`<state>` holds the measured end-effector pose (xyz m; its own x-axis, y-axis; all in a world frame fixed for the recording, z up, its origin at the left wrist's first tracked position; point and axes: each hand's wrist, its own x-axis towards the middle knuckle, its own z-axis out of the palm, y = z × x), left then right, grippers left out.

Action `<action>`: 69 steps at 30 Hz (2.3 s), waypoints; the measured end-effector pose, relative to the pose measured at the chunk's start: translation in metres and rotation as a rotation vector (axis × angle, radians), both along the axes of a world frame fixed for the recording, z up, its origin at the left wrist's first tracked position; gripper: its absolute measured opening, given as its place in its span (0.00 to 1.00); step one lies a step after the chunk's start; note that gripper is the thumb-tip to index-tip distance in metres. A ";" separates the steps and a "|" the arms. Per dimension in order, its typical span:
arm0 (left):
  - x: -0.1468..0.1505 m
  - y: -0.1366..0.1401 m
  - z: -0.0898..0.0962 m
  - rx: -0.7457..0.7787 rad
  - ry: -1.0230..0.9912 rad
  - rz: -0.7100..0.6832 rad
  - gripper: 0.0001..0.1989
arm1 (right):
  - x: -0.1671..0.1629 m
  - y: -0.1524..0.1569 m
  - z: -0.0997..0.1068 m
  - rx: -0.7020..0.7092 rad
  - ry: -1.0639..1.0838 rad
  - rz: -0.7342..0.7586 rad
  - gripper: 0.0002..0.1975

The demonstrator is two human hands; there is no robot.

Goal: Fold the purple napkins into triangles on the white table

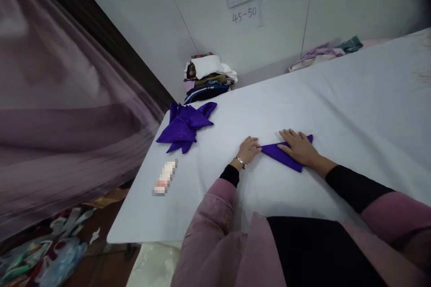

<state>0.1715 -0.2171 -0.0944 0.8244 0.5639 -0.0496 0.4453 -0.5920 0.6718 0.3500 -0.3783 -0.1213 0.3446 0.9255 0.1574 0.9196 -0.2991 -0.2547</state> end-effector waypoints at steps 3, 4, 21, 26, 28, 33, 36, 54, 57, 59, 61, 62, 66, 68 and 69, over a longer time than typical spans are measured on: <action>-0.002 0.005 0.004 0.004 0.039 -0.082 0.03 | 0.000 0.000 0.000 -0.001 0.007 -0.003 0.34; -0.003 0.007 0.006 0.018 0.066 -0.117 0.03 | 0.000 0.000 0.001 -0.004 0.008 -0.004 0.34; -0.001 -0.002 0.002 0.203 0.130 -0.157 0.16 | 0.001 -0.001 -0.001 -0.054 -0.041 0.027 0.33; 0.004 -0.013 0.011 0.352 0.188 -0.037 0.10 | 0.001 0.001 -0.002 -0.052 -0.033 0.034 0.32; 0.010 -0.022 0.018 0.402 0.204 0.031 0.07 | 0.001 0.001 -0.002 -0.055 -0.036 0.036 0.31; 0.040 -0.062 0.019 0.469 0.067 -0.123 0.21 | -0.001 0.001 -0.002 -0.036 -0.061 0.050 0.29; 0.055 -0.079 0.009 0.416 0.113 -0.239 0.30 | 0.000 0.001 -0.001 -0.020 -0.063 0.081 0.28; 0.058 -0.084 -0.001 0.571 0.295 -0.254 0.46 | 0.057 -0.002 0.001 -0.056 0.012 0.167 0.33; 0.058 -0.084 0.000 0.572 0.300 -0.249 0.45 | 0.069 0.001 -0.001 -0.056 -0.015 0.124 0.35; 0.059 -0.084 0.001 0.558 0.303 -0.249 0.44 | 0.073 0.003 -0.003 -0.064 -0.037 0.097 0.36; 0.059 -0.084 0.002 0.544 0.302 -0.247 0.44 | 0.075 0.006 -0.003 -0.072 -0.055 0.081 0.35; 0.059 -0.084 0.002 0.540 0.299 -0.243 0.43 | 0.076 0.007 -0.002 -0.073 -0.062 0.072 0.35; 0.060 -0.084 0.001 0.539 0.285 -0.236 0.42 | 0.086 0.006 0.005 -0.103 -0.059 -0.051 0.32; 0.060 -0.084 0.000 0.532 0.286 -0.233 0.41 | 0.093 -0.001 0.012 -0.100 -0.016 -0.179 0.31; 0.061 -0.083 0.000 0.520 0.286 -0.232 0.40 | 0.096 -0.007 0.016 -0.072 0.018 -0.250 0.30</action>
<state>0.2324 -0.3002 -0.0940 0.9226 0.3821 -0.0531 0.3857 -0.9113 0.1440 0.4457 -0.3849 -0.1052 0.5662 0.8198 0.0859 0.8103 -0.5344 -0.2406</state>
